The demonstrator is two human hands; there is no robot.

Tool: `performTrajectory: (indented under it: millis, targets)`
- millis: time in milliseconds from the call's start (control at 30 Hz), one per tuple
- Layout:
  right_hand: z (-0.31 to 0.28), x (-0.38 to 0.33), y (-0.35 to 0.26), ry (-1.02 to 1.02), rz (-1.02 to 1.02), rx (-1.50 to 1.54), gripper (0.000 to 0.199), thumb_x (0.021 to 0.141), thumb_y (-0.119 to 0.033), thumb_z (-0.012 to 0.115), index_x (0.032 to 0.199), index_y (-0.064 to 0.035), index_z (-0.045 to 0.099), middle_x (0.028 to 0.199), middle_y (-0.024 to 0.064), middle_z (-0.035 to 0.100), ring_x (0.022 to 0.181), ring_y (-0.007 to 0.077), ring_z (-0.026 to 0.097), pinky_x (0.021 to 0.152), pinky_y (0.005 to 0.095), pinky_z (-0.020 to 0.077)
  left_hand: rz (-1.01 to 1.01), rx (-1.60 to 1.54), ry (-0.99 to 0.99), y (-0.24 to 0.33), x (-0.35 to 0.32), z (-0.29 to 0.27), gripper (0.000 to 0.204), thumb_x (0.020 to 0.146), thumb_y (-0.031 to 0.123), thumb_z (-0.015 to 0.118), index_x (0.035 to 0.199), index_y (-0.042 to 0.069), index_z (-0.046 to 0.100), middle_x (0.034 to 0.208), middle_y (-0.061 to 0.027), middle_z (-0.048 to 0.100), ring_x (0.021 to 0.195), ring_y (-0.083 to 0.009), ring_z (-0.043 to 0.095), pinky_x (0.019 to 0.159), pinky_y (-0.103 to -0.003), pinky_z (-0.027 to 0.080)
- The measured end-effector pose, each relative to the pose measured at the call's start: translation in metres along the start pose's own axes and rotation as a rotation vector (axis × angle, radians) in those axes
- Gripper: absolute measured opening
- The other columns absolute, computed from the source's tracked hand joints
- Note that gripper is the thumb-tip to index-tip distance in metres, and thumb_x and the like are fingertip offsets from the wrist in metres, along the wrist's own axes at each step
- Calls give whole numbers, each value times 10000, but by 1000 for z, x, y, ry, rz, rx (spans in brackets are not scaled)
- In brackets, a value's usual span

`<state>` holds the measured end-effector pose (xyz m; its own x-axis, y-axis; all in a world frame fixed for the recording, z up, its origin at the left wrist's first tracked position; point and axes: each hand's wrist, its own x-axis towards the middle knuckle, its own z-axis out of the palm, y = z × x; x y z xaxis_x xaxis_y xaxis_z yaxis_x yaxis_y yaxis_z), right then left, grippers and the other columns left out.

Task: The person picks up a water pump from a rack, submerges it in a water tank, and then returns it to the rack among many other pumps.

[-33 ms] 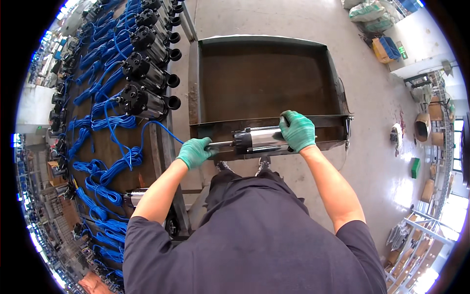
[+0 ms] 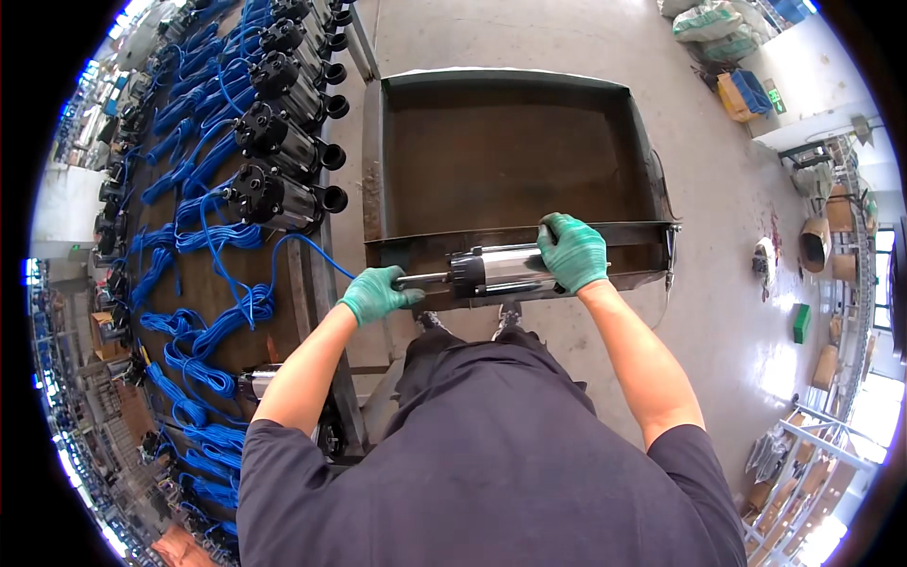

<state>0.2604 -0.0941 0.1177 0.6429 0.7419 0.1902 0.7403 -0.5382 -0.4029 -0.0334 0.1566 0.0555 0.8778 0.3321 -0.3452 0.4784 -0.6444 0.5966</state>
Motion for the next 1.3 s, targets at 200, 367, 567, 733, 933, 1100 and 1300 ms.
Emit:
performTrajectory:
  millis: [200, 367, 567, 733, 933, 1100, 1300]
  targets:
    - [-7, 1, 1, -74, 57, 1, 142, 927, -255, 684, 968, -124, 720, 951, 120, 739, 906, 344, 721, 812, 470, 584, -596, -1054, -435, -4, 4, -13, 420, 1004, 401, 741, 1179, 27, 664, 877, -48, 682, 695, -116, 602, 621, -304, 523]
    - [-7, 4, 4, -139, 75, -18, 171, 942, -266, 637, 966, -112, 708, 963, 143, 745, 930, 365, 728, 826, 506, 579, 42, -329, 335, -2, 1, 38, 364, 866, -56, 778, 1136, 61, 563, 929, -40, 595, 787, -167, 599, 717, -316, 537]
    - [-15, 1, 4, -125, 31, -16, 191, 967, -281, 626, 941, -111, 710, 910, 130, 741, 877, 338, 732, 805, 486, 584, 116, -108, 548, -11, 6, 56, 380, 794, -50, 798, 1085, 66, 583, 968, -145, 604, 830, -352, 630, 764, -410, 547]
    - [-14, -3, 11, -60, 30, 250, 230, 978, -325, 668, 1005, -106, 732, 1001, 138, 734, 962, 347, 719, 857, 471, 578, 8, -123, 533, -12, 2, 59, 431, 811, -37, 836, 1137, 88, 584, 952, -43, 588, 806, -188, 582, 777, -333, 544]
    - [-30, -51, 159, 471, 373, 161, 283, 957, -229, 673, 1146, -22, 708, 1143, 213, 702, 1099, 405, 658, 980, 500, 522, -136, -329, 582, 19, -29, 47, 645, 834, 30, 877, 1398, 97, 570, 1139, -25, 630, 881, -158, 577, 818, -305, 533]
    - [-14, -147, 332, 323, 985, -25, 508, 925, -381, 740, 1185, 23, 576, 1173, 286, 640, 1117, 454, 624, 991, 505, 506, -136, -287, 689, 19, -46, 60, 644, 904, -1, 811, 1479, 85, 536, 1218, -28, 634, 994, -127, 601, 859, -271, 530]
    - [-66, -103, 266, -197, 1267, 1336, 230, 1056, -332, 560, 1202, -156, 589, 758, 45, 599, 474, 119, 408, 427, 311, 369, 16, -382, 772, 89, -41, 49, 506, 1001, 6, 713, 1469, 61, 529, 1181, -27, 643, 1040, -126, 621, 900, -291, 535]
